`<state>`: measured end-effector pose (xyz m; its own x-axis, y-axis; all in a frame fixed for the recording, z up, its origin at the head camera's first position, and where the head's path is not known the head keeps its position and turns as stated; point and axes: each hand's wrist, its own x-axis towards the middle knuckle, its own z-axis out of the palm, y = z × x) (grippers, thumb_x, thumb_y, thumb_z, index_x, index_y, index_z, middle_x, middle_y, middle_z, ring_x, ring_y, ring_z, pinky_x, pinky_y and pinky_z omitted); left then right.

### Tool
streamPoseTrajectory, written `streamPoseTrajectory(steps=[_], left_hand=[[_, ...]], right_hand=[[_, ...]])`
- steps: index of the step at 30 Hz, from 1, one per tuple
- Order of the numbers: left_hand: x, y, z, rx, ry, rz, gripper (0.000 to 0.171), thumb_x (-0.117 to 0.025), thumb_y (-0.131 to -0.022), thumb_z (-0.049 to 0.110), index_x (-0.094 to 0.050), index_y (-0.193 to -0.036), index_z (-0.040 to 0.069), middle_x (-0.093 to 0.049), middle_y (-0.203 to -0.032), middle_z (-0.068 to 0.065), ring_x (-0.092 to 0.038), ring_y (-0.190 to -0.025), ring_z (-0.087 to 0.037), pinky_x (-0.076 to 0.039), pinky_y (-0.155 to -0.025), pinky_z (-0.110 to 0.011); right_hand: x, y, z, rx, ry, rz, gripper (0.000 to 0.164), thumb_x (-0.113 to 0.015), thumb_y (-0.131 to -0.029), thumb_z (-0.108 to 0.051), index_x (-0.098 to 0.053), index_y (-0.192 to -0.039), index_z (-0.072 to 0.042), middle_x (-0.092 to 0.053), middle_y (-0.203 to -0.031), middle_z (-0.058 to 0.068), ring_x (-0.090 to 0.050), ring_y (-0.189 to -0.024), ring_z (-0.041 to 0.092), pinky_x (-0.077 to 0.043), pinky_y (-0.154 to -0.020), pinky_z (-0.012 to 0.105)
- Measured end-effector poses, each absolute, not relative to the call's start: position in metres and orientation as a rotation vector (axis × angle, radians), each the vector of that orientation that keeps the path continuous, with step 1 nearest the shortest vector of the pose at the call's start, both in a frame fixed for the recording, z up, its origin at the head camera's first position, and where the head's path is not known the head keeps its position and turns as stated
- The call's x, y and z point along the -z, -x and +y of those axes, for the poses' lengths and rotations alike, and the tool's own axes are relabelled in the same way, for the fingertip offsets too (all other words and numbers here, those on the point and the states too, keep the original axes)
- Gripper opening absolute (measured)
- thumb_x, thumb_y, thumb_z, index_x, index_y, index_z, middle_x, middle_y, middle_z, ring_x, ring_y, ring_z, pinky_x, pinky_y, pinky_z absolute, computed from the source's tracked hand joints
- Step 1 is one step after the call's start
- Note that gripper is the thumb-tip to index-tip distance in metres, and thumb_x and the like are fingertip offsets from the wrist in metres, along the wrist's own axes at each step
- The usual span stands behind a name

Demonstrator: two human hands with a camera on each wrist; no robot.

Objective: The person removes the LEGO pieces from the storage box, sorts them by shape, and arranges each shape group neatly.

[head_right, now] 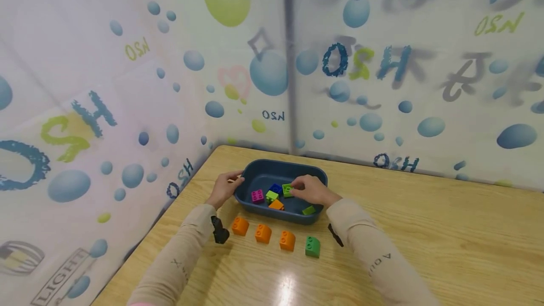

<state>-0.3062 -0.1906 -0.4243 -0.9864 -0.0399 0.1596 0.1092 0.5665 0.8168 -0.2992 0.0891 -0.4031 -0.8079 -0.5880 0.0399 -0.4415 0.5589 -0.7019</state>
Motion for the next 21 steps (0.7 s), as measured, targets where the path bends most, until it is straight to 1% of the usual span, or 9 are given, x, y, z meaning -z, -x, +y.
streamPoseTrajectory(steps=[7, 14, 21], left_hand=[[0.425, 0.306, -0.191, 1.394, 0.05, -2.64, 0.03, -0.059, -0.085, 0.01, -0.06, -0.114, 0.003, -0.059, -0.088, -0.013, -0.055, -0.079, -0.022, -0.047, -0.059, -0.025], [0.426, 0.307, -0.193, 1.406, 0.056, -2.634, 0.03, -0.059, -0.085, 0.009, -0.06, -0.114, 0.002, -0.058, -0.086, -0.013, -0.054, -0.075, -0.021, -0.046, -0.052, -0.025], [0.426, 0.307, -0.191, 1.414, 0.023, -2.643, 0.031, -0.059, -0.085, 0.01, -0.06, -0.115, 0.004, -0.058, -0.087, -0.013, -0.055, -0.075, -0.021, -0.046, -0.051, -0.024]], right_hand=[[0.405, 0.298, 0.085, 1.08, 0.835, 2.6, 0.031, -0.055, -0.088, -0.017, -0.057, -0.109, 0.006, -0.059, -0.103, 0.016, -0.056, -0.093, 0.027, -0.046, -0.078, 0.037], [0.408, 0.295, 0.078, 1.099, 0.826, 2.608, 0.029, -0.055, -0.088, -0.015, -0.058, -0.108, 0.006, -0.06, -0.1, 0.015, -0.057, -0.09, 0.025, -0.047, -0.075, 0.036], [0.413, 0.291, 0.064, 1.148, 0.841, 2.554, 0.028, -0.055, -0.087, -0.014, -0.058, -0.107, 0.006, -0.061, -0.099, 0.014, -0.058, -0.089, 0.024, -0.047, -0.076, 0.035]])
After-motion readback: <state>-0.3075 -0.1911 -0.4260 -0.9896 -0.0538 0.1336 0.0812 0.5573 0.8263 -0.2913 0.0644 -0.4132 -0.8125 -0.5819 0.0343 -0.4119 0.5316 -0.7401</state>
